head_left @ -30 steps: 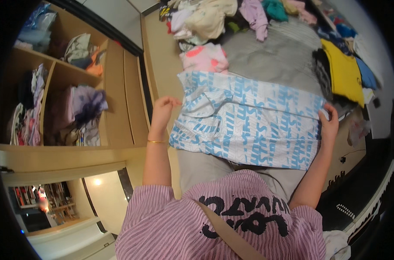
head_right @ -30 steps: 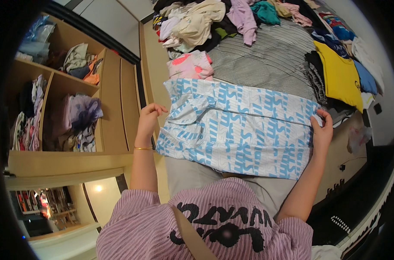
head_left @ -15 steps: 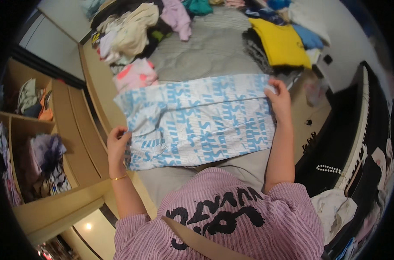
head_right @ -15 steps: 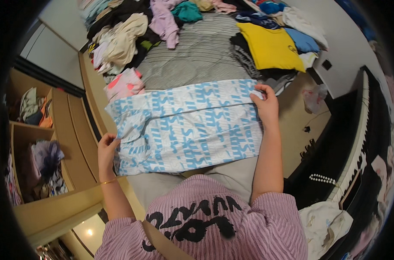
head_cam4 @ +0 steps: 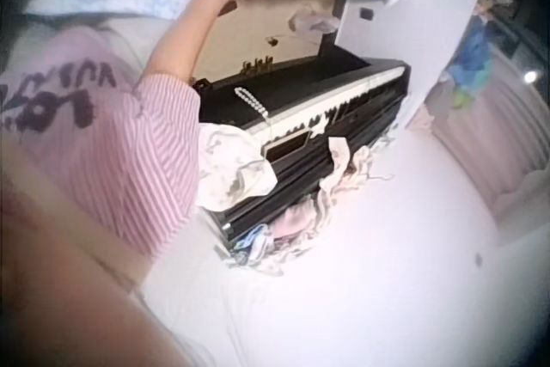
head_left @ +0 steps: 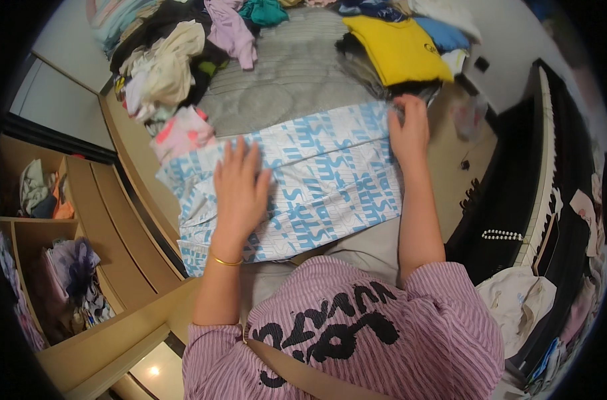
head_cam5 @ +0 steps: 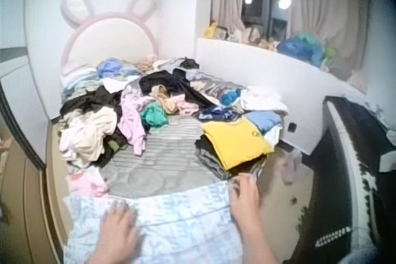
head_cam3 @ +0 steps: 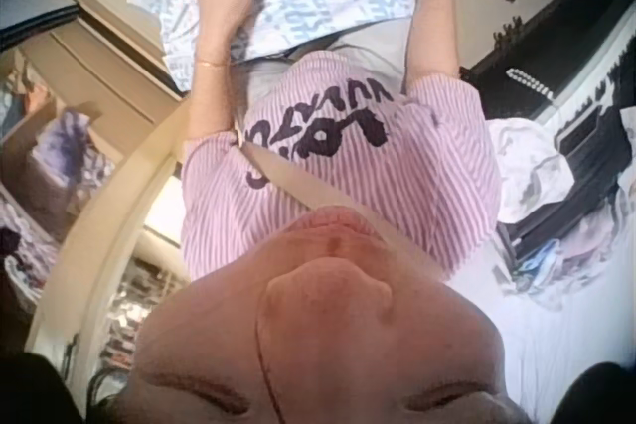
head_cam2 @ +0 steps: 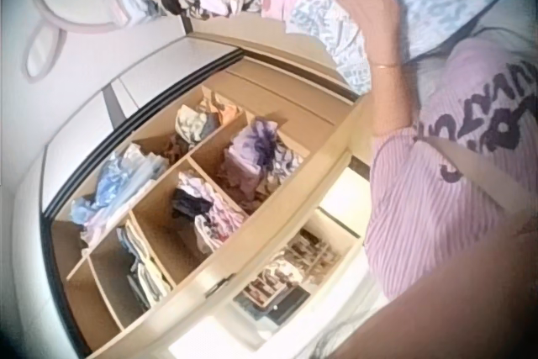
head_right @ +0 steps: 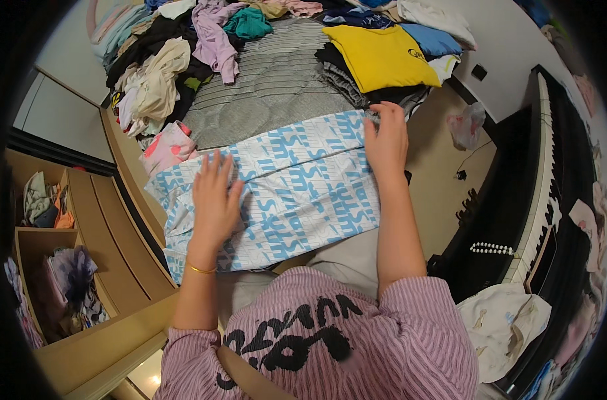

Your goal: The person sits on a bed and folds several pieces of clothing by hand, including a white cloth, a pink cloth, a blue patterned cloth, and a green shirt. Each item is smoothed, folded into a compact rectangle, and placed on a growing stack on the bed.

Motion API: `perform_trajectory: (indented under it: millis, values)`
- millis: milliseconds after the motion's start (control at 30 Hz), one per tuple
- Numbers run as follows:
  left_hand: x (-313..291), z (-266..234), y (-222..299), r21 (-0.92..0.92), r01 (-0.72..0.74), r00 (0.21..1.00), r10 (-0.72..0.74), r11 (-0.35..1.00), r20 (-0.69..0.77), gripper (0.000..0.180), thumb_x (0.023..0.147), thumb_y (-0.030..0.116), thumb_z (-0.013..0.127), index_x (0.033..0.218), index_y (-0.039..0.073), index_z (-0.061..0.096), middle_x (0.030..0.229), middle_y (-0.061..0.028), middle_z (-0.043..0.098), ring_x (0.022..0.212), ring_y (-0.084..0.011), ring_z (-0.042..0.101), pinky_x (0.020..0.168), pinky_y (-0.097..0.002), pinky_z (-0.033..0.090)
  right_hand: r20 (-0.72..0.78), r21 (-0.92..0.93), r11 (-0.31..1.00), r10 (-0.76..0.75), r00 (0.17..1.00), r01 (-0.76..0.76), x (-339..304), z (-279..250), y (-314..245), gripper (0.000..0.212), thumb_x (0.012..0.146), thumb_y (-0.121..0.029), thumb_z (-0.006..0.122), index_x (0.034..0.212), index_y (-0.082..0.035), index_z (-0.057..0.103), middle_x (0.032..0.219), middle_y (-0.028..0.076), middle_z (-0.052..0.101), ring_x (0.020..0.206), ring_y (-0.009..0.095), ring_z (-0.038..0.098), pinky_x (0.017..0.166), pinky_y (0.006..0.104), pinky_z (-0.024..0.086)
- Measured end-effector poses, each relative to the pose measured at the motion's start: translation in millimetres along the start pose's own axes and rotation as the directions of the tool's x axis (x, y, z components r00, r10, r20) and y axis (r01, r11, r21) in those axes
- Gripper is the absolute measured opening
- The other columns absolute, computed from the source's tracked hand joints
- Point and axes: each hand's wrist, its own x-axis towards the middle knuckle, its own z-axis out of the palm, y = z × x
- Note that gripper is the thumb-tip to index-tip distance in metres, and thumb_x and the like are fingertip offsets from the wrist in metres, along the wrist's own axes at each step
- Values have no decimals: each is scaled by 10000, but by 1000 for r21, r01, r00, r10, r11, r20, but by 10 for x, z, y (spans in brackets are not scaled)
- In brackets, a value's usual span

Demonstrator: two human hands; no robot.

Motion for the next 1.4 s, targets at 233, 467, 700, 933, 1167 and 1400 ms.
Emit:
perform_trajectory:
  millis: [233,467,700,933,1167,1400]
  values:
    - [-176,288,168,-4,-19,995,20,1000,98,631,1041,397,563,1577,83,452,1671,-210,341,1570,-418,251,1254,-576,170,186,-191,936,-260,947,295,-449,10,-148,386,987,-242,654,1361,-147,656,1427,109,602,1334,345,536,1140,489,375]
    - [-255,-49,443,-443,-32,981,113,896,157,195,855,152,793,969,22,703,952,-132,635,929,-322,590,847,-414,462,408,295,892,208,889,-344,-559,-486,130,203,902,-201,772,1013,-38,719,993,61,630,911,173,590,779,320,480]
    - [-224,67,502,-452,-37,952,168,891,254,185,867,129,806,875,6,668,814,-126,633,764,-280,595,680,-384,462,504,366,887,64,861,-281,-831,-594,390,267,890,-282,827,992,-73,695,896,14,568,833,126,538,736,290,459]
    - [-231,129,539,-537,41,950,134,842,283,179,924,91,760,864,-38,650,709,-137,659,612,-255,599,588,-347,445,651,572,514,190,735,-639,-1004,-689,468,124,1021,-185,701,1031,-95,617,877,-76,580,780,3,510,667,199,413]
    - [-225,128,586,-475,41,951,112,879,289,210,902,142,783,824,-9,659,703,-165,650,637,-345,591,619,-425,448,683,497,535,245,688,-683,-1133,-709,566,115,1036,-173,680,1042,-89,601,843,-84,587,741,0,516,631,193,403]
    - [-233,83,597,-481,80,946,85,873,312,222,901,151,787,809,-5,658,687,-160,635,631,-341,574,629,-426,437,504,728,432,188,843,-532,-1136,-646,362,152,1045,-201,668,1055,-65,603,893,-52,638,721,29,525,655,206,443]
